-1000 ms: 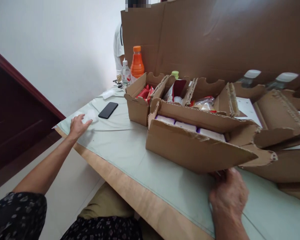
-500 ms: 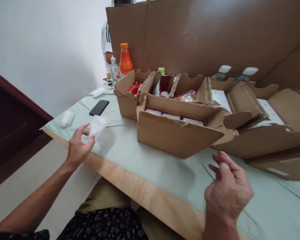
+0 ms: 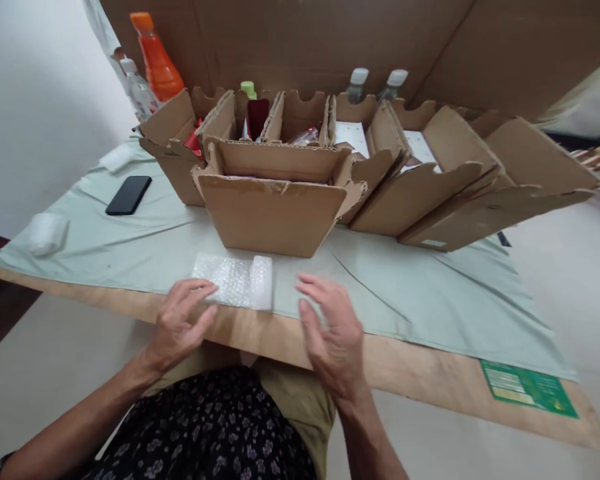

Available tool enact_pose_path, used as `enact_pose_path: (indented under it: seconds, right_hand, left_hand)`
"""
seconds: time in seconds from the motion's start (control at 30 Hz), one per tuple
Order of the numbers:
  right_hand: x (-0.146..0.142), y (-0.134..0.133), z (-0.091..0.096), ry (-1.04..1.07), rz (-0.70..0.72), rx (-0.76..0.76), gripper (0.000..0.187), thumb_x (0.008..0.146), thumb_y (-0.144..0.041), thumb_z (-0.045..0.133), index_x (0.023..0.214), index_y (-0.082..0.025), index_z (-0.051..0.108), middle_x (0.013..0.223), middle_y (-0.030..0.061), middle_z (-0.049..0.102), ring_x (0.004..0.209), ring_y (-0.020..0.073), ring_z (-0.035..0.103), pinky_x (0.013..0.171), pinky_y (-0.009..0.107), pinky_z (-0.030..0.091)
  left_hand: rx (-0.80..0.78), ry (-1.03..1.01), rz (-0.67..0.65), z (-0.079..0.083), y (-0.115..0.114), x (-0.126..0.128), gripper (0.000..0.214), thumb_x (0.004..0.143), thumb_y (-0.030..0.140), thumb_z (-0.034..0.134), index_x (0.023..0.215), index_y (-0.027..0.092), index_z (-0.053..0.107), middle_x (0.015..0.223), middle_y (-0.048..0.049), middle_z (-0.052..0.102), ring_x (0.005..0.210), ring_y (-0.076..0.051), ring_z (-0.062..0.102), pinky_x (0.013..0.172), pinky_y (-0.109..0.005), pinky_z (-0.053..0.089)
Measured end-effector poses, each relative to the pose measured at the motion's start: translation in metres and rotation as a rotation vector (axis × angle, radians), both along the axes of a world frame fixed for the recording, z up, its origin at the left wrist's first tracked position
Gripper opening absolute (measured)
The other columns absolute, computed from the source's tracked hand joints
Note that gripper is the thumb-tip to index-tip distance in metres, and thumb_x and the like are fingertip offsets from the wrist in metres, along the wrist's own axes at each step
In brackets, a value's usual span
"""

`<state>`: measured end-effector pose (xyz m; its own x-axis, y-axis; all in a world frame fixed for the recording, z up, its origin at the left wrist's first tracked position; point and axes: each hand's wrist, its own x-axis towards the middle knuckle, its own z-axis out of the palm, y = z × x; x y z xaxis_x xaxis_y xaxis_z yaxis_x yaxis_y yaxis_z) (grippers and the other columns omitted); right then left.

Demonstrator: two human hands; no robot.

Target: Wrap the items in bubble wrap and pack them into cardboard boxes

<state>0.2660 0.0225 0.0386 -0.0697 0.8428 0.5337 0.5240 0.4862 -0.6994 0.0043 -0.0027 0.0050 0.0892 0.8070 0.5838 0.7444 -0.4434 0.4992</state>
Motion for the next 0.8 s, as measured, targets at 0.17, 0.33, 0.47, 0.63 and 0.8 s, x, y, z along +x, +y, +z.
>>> enact_pose_path:
  seconds: [0.17,0.33,0.47,0.63,0.8]
  right_hand:
    - [-0.068,0.011,-0.009,-0.457,0.434,0.055,0.026,0.102,-0.021,0.055,0.118,-0.03,0.074,0.13,0.0027,0.076,0.134,0.027,0.062,0.109,0.048,0.051]
    - [-0.037,0.025,-0.035,-0.689,0.207,-0.038,0.031,0.106,-0.035,0.051,0.116,-0.02,0.075,0.128,0.0134,0.077,0.132,0.0381,0.062,0.102,0.057,0.049]
    - [0.034,0.017,-0.043,-0.621,-0.075,-0.078,0.036,0.106,-0.041,0.047,0.111,-0.022,0.076,0.122,0.0116,0.079,0.127,0.0379,0.065,0.097,0.055,0.047]
    - [0.056,0.01,-0.04,-0.55,-0.239,-0.035,0.036,0.104,-0.049,0.05,0.112,-0.024,0.075,0.126,0.0101,0.077,0.126,0.0332,0.066,0.098,0.05,0.046]
    - [0.032,0.027,-0.052,-0.56,-0.322,-0.13,0.046,0.099,-0.059,0.054,0.114,-0.02,0.073,0.134,0.0168,0.072,0.126,0.0371,0.061,0.101,0.054,0.045]
  left_hand:
    - [-0.08,0.097,0.164,-0.019,0.02,-0.032,0.025,0.094,0.028,0.062,0.115,0.023,0.075,0.123,-0.0145,0.069,0.117,-0.034,0.063,0.103,-0.053,0.051]
    - [-0.203,0.138,0.153,-0.037,0.027,-0.037,0.023,0.093,0.031,0.061,0.108,0.025,0.077,0.127,-0.0138,0.07,0.118,-0.035,0.063,0.104,-0.054,0.049]
    - [-0.222,0.086,0.155,-0.04,0.025,-0.04,0.022,0.091,0.033,0.062,0.107,0.027,0.077,0.128,-0.013,0.069,0.119,-0.036,0.062,0.107,-0.055,0.046]
    - [-0.25,0.058,0.257,-0.037,0.028,-0.047,0.041,0.089,0.043,0.064,0.125,0.024,0.069,0.137,-0.0163,0.064,0.128,-0.04,0.057,0.112,-0.061,0.042]
    - [-0.297,0.103,0.348,-0.04,0.035,-0.046,0.032,0.084,0.048,0.066,0.103,0.022,0.069,0.139,-0.0199,0.062,0.136,-0.047,0.048,0.111,-0.068,0.04]
